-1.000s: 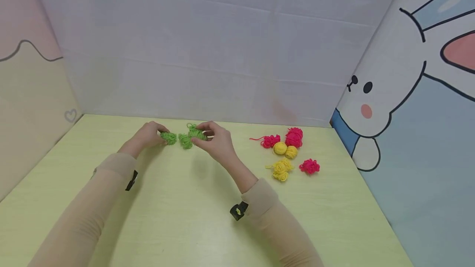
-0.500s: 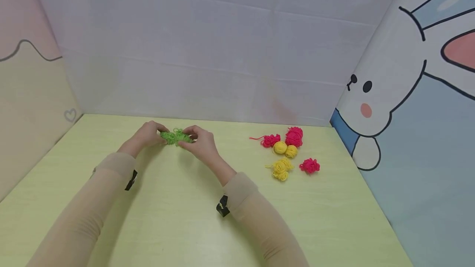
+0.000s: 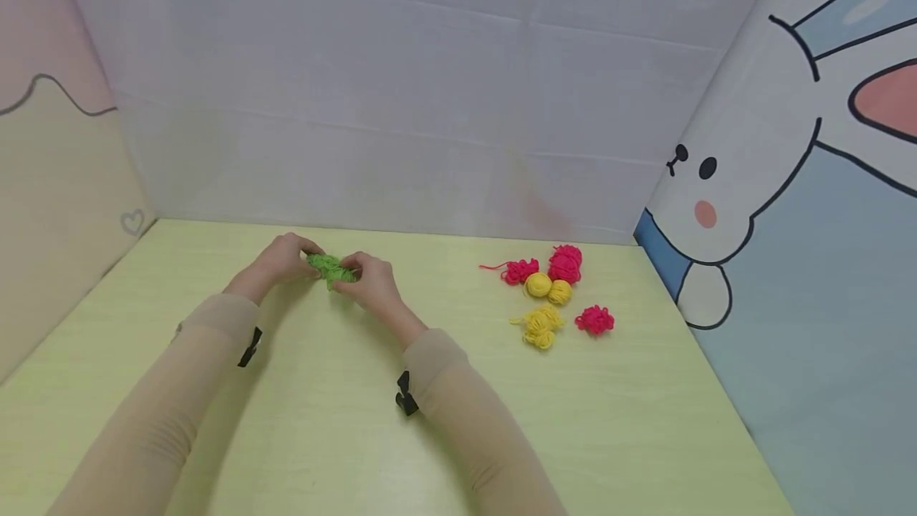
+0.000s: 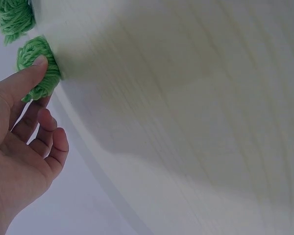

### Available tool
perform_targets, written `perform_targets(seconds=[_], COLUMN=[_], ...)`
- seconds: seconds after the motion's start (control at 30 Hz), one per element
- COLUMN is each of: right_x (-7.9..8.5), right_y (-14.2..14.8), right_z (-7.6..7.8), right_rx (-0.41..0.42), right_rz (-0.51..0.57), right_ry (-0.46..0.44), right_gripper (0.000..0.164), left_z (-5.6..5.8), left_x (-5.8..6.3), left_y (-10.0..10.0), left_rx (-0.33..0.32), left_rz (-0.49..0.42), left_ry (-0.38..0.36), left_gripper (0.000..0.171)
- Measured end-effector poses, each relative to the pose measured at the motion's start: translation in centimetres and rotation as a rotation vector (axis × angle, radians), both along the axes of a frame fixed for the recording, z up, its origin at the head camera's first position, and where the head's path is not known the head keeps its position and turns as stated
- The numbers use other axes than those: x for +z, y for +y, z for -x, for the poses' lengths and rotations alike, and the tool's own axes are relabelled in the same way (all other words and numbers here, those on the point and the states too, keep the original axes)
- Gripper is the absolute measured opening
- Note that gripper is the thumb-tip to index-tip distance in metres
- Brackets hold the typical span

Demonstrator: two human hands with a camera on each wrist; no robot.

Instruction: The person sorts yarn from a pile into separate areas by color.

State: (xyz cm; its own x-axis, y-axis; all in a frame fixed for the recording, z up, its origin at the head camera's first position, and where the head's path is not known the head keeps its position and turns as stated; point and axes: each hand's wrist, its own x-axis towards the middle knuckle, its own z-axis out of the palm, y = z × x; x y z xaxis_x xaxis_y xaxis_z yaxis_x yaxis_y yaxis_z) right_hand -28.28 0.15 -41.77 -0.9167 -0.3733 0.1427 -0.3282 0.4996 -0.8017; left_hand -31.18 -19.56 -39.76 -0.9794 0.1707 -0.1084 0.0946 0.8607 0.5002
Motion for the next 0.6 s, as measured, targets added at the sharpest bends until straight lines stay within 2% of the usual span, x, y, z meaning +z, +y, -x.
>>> perform_targets(seconds=[0.33,0.6], right_x=[-0.7,-0.7], right_y=[-1.0,-1.2], right_z=[0.0,-0.2], right_rx=[0.008,0.017], right_rz=[-0.117,-0.114], right_ry=[0.022,0.019], right_gripper=[0.033,0.033], left_z=[0.1,0.3], left_x=[-0.2,-0.4], left_y=[-0.2,-0.4], left_rx=[-0.002,-0.003], left_rz=[0.002,0.032], left_ry=[-0.001,0.025], left_gripper=[0.04,0.038])
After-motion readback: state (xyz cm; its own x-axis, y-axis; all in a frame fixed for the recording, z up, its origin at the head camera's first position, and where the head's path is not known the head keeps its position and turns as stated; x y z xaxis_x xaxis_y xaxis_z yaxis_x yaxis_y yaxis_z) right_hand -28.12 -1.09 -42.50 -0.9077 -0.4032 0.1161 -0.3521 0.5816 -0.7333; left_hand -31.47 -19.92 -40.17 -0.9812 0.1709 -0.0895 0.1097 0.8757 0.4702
